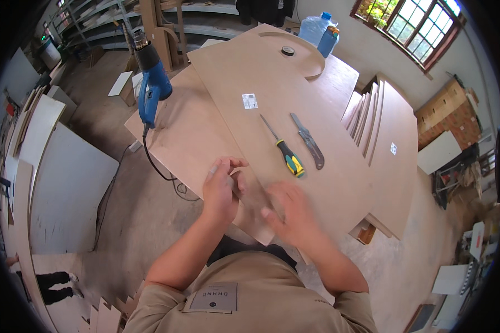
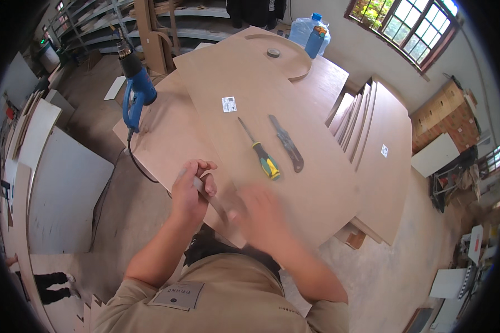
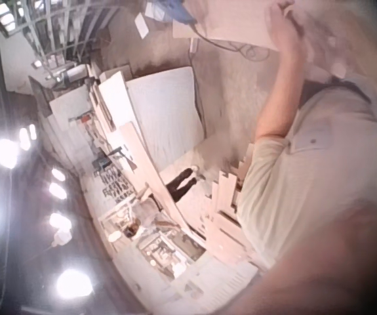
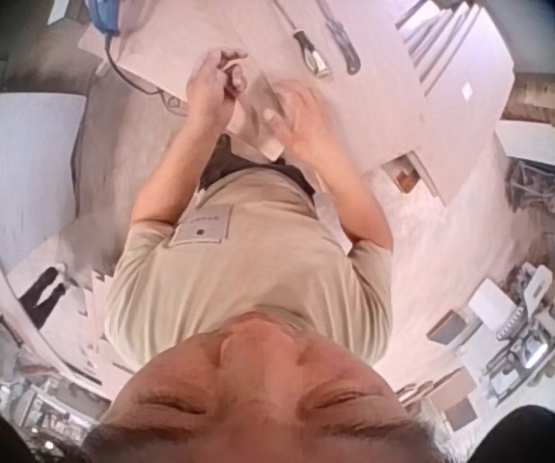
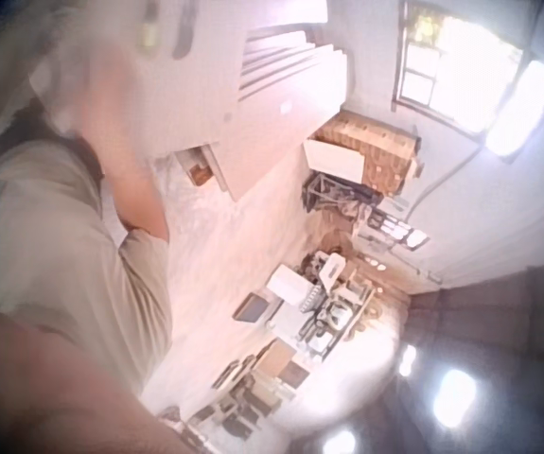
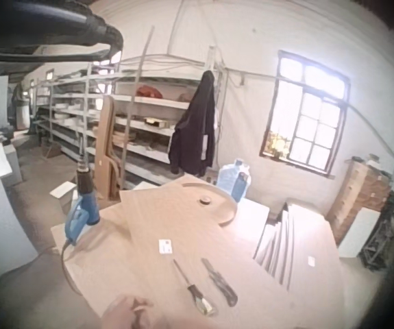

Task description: The person applies edge banding to a wooden panel. They use a heat gun to warm the edge, then press the banding strip along the edge and trim the excess with a utility knife. The process is repeated on multiple edges of the panel.

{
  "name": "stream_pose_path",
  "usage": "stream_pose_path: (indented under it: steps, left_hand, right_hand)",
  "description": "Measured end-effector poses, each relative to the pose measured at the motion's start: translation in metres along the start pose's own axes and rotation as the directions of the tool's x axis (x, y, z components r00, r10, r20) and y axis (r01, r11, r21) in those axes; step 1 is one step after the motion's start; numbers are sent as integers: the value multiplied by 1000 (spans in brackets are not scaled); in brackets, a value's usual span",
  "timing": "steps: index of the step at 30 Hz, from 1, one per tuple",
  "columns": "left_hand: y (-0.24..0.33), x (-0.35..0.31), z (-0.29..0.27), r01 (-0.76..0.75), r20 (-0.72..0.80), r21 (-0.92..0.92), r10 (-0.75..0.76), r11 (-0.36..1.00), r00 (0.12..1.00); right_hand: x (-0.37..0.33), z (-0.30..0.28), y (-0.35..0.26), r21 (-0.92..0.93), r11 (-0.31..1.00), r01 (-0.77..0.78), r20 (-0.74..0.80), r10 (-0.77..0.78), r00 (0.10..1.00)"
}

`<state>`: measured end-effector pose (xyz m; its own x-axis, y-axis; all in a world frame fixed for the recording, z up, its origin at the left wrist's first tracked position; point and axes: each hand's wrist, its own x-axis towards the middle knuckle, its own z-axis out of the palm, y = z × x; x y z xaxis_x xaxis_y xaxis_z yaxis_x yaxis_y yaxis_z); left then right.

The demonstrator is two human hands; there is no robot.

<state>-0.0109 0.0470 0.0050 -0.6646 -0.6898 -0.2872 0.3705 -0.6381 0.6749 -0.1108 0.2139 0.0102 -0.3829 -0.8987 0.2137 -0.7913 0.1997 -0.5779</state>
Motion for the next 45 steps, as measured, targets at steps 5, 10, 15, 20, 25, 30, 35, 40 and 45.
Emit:
stream_pose_path:
  steps: [5,10,15,20,25,30,35,40,45]
  left_hand:
    - [19,18,-18,114,150,-133,-94,985,984]
    - [108,60,-61,-492,318,328,396,806,861]
    - [243,153,-161,-448,8,768,693,457,721]
    - [252,236,-201,-140,58,877,187,460,981]
    - [232,257,-188,27,13,722,-52,691,999]
    - [216,260,-190,118,100,392,-170,912,980]
    - [209,251,-191,-30,89,486,-15,873,996]
    - [221,206,-166,-121,139,492,59,862,988]
    - [191,152,-142,-44,183,465,-48,884,982]
  right_hand:
    - [30,54,-60,158,909,-386,206,352,913]
    - [61,78,-61,130,954,-269,-96,282,954]
    - [45,53,-25,272,786,-556,-286,617,733]
    - [50,59,-13,403,730,-552,-257,669,698]
    - [47,73,-21,577,596,-559,-107,734,671]
    - [29,81,-23,595,577,-559,-116,750,651]
    - [18,86,-21,562,573,-596,-116,769,629]
    - [13,92,-22,569,596,-566,-159,755,636]
    - [15,102,-25,622,578,-529,-151,751,643]
